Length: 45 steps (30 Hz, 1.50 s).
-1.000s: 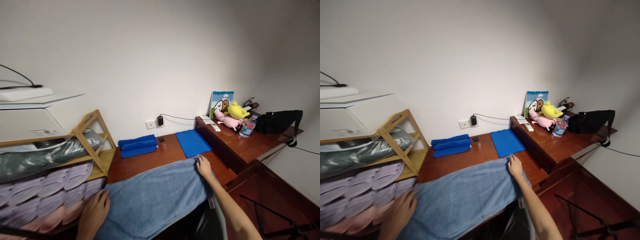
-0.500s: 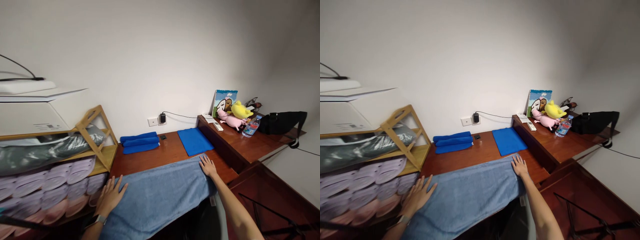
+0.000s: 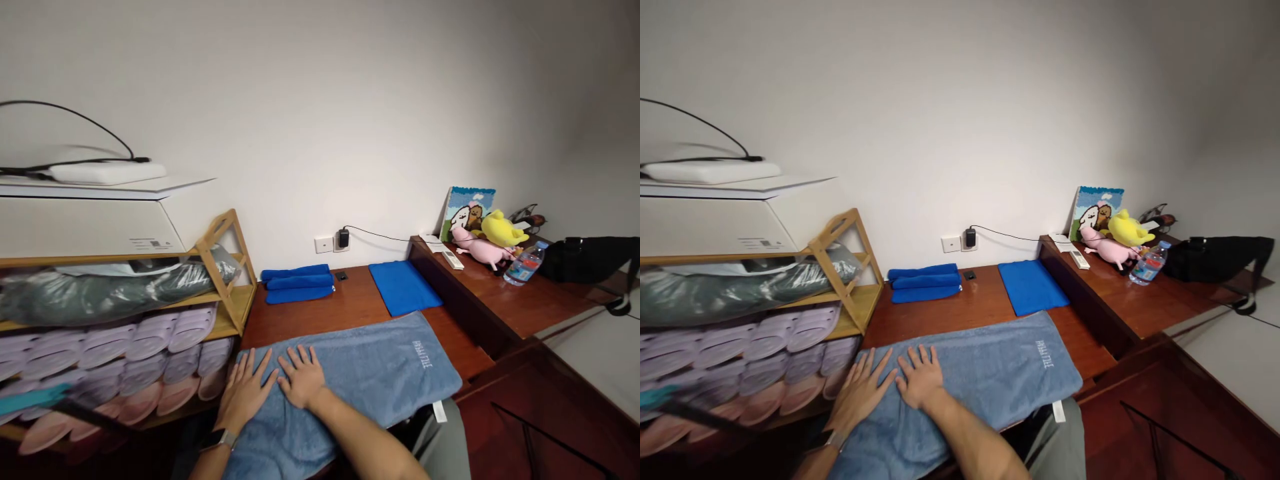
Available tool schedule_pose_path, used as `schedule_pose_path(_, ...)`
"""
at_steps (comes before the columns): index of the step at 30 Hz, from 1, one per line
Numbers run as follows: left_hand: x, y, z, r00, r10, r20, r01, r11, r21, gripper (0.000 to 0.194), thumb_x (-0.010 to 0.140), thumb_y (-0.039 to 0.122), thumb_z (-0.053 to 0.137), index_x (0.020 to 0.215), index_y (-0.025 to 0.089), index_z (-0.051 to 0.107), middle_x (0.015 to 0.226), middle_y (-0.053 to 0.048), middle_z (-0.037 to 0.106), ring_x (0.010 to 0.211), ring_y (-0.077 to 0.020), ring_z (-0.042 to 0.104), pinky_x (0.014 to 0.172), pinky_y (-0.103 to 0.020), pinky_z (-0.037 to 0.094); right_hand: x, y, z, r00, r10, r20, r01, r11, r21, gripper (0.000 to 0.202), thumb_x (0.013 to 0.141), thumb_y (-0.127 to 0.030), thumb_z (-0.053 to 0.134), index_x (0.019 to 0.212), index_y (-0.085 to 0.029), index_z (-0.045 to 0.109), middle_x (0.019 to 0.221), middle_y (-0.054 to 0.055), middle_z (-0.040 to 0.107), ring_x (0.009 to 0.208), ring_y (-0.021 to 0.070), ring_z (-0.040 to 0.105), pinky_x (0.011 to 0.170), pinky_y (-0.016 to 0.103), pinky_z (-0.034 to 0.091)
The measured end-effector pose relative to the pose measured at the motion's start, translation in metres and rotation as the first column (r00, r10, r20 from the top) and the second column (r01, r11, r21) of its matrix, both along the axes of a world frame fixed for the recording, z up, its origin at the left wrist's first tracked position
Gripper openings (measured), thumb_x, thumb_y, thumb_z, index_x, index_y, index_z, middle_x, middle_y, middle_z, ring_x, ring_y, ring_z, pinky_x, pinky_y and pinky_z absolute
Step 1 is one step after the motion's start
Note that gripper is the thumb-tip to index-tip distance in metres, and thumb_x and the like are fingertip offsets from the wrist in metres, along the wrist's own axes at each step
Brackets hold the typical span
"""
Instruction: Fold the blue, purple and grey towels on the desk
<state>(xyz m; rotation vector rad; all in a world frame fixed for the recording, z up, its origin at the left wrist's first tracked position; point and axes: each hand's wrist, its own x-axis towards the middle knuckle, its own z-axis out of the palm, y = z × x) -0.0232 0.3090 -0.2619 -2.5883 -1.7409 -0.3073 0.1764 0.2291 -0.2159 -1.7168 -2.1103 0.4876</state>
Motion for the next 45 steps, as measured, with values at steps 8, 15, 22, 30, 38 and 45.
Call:
schedule_pose_path(8, -0.003, 0.005, 0.0, 0.999, 0.007, 0.041, -0.006, 1.0, -0.01, 0.082, 0.093, 0.065, 0.046, 0.162, 0.022, 0.048, 0.173, -0.016, 0.042, 0.162, -0.0391, 0.032, 0.131, -0.057, 0.026, 0.158, -0.029, -0.009, 0.924, -0.345, 0.163, 0.356, 0.934, -0.041, 0.059, 0.113, -0.054, 0.03, 0.168, -0.034, 0.039, 0.178, 0.002, 0.028, 0.165, 0.025, 0.023, 0.134, 0.052, 0.014)
schedule_pose_path(15, -0.001, 0.008, 0.001, 0.999, 0.026, 0.024, -0.025, 0.999, -0.035, 0.081, 0.093, 0.062, 0.045, 0.162, 0.02, 0.049, 0.175, -0.018, 0.036, 0.164, -0.0375, 0.028, 0.132, -0.056, 0.024, 0.332, -0.085, -0.016, 0.674, -0.64, 0.37, 0.717, 0.687, -0.118, 0.064, 0.113, -0.055, 0.025, 0.173, -0.034, 0.027, 0.18, -0.001, 0.021, 0.167, 0.026, 0.017, 0.134, 0.05, 0.012)
schedule_pose_path(22, -0.003, 0.018, 0.01, 0.998, 0.051, 0.03, -0.048, 0.994, -0.099, 0.084, 0.09, 0.064, 0.045, 0.161, 0.02, 0.05, 0.173, -0.017, 0.041, 0.162, -0.0385, 0.033, 0.13, -0.056, 0.028, 0.385, -0.112, -0.016, 0.612, -0.691, 0.385, 0.783, 0.596, -0.178, 0.067, 0.112, -0.055, 0.024, 0.174, -0.03, 0.024, 0.181, 0.0, 0.018, 0.167, 0.0273, 0.013, 0.134, 0.053, 0.011)
schedule_pose_path(30, 0.01, 0.016, 0.01, 0.999, -0.021, 0.025, 0.021, 1.0, 0.006, 0.069, 0.097, 0.05, 0.038, 0.156, 0.02, 0.057, 0.168, -0.014, 0.049, 0.158, -0.0329, 0.042, 0.132, -0.053, 0.026, 0.269, -0.053, 0.005, 0.85, -0.483, 0.209, 0.478, 0.875, 0.076, 0.06, 0.113, -0.05, 0.027, 0.168, -0.03, 0.043, 0.176, 0.003, 0.033, 0.166, 0.0248, 0.02, 0.134, 0.047, 0.012)
schedule_pose_path(38, -0.007, 0.012, 0.0, 0.999, 0.023, -0.045, -0.024, 0.999, -0.028, 0.073, 0.095, 0.057, 0.044, 0.16, 0.026, 0.052, 0.173, -0.011, 0.042, 0.162, -0.0344, 0.034, 0.132, -0.055, 0.023, 0.261, -0.048, -0.023, 0.859, -0.453, 0.237, 0.472, 0.881, -0.025, 0.063, 0.113, -0.054, 0.027, 0.171, -0.029, 0.034, 0.178, 0.004, 0.028, 0.166, 0.025, 0.02, 0.134, 0.049, 0.013)
schedule_pose_path(45, -0.001, 0.009, 0.002, 0.997, 0.062, -0.041, -0.063, 0.998, -0.008, 0.075, 0.093, 0.057, 0.044, 0.16, 0.025, 0.053, 0.173, -0.013, 0.041, 0.162, -0.0363, 0.033, 0.131, -0.056, 0.025, 0.371, -0.081, -0.021, 0.671, -0.632, 0.387, 0.719, 0.682, -0.133, 0.067, 0.112, -0.053, 0.023, 0.174, -0.028, 0.021, 0.181, 0.003, 0.017, 0.167, 0.0238, 0.014, 0.134, 0.048, 0.01)
